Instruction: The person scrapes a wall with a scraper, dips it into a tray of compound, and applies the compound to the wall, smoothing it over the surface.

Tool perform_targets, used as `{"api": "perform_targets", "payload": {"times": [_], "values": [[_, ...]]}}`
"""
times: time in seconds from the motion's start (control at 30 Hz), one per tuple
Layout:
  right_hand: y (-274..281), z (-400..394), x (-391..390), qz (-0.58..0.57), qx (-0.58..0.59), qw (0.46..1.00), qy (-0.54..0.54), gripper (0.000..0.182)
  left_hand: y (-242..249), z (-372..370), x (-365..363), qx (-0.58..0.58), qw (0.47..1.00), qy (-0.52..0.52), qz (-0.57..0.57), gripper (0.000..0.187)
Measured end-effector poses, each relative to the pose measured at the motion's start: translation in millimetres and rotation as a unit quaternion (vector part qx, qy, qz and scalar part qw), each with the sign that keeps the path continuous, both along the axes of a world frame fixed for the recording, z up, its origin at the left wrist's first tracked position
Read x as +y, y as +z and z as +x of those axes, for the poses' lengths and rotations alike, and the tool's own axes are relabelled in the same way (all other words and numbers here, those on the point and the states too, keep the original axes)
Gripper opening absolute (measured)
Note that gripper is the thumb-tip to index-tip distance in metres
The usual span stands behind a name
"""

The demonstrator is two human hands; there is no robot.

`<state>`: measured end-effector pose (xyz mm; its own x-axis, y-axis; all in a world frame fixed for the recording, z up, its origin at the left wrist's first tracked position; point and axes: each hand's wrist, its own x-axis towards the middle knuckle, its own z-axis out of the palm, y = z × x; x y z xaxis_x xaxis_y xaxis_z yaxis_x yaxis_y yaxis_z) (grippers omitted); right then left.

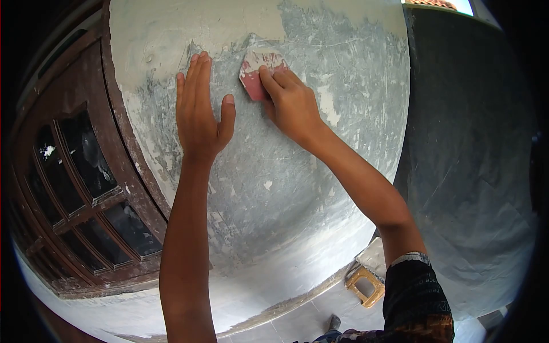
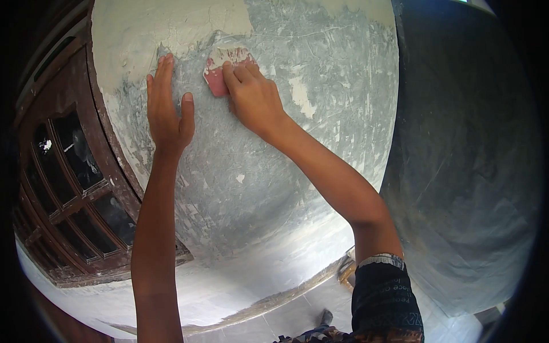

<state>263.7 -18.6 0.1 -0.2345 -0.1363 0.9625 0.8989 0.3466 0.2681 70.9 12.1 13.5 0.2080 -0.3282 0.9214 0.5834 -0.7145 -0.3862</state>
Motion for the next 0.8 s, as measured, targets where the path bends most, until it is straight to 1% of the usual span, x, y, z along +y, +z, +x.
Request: {"api": "perform_targets", "payload": {"times": [0.03,0.07,0.1,0.17,0.27,0.3,0.37,0.4,0.43,0.5,0.53,0.6,0.63,0.7,0.73,0.8], "values": [[-10,-4,-8,-0.031,-0.017,0.999,0.026,0.049,0,0,0,0.001,1.000,-0.003,0.001,0.058],[-9,-4,-12,-0.021,-0.017,0.998,0.048,0.048,1,0,0,-0.001,1.000,-0.002,0.003,0.058],[2,-1,-13,-0.020,-0.017,0.998,0.049,0.048,1,0,0,0.000,1.000,0.001,0.004,0.058],[39,12,-10,0.042,0.025,0.998,0.047,0.043,0,0,1,0.002,1.000,0.005,0.002,0.058],[83,26,0,0.096,0.034,0.995,-0.020,0.035,0,0,1,-0.002,1.000,0.010,0.004,0.059],[80,27,5,0.096,0.034,0.995,-0.019,0.035,0,0,1,-0.003,1.000,0.011,0.003,0.059],[70,26,13,0.050,0.033,0.997,-0.049,0.042,0,0,0,-0.004,1.000,0.011,0.002,0.059],[54,22,14,0.065,0.007,0.997,-0.051,0.037,0,0,0,-0.004,1.000,0.009,0.002,0.059],[36,15,10,0.033,0.006,0.998,-0.045,0.040,0,0,0,-0.005,1.000,0.006,0.004,0.058],[4,4,-6,-0.003,-0.032,0.999,0.019,0.043,0,-1,0,-0.006,1.000,0.002,0.005,0.058],[4,2,-11,-0.003,-0.032,0.999,0.019,0.043,0,-1,0,-0.006,1.000,-0.002,0.006,0.058],[9,2,-22,-0.006,-0.019,0.998,0.061,0.042,1,-1,0,-0.006,1.000,-0.001,0.008,0.058],[20,3,-24,-0.008,-0.018,0.998,0.062,0.042,0,0,0,-0.006,1.000,0.000,0.008,0.058],[56,11,-15,0.060,0.009,0.998,0.025,0.039,0,0,1,-0.005,1.000,0.003,0.007,0.058],[68,14,-7,0.060,0.009,0.998,0.026,0.039,1,0,1,-0.007,1.000,0.005,0.009,0.058],[85,16,5,0.112,-0.017,0.993,-0.027,0.037,0,-1,2,-0.012,1.000,0.008,0.008,0.059]]}}
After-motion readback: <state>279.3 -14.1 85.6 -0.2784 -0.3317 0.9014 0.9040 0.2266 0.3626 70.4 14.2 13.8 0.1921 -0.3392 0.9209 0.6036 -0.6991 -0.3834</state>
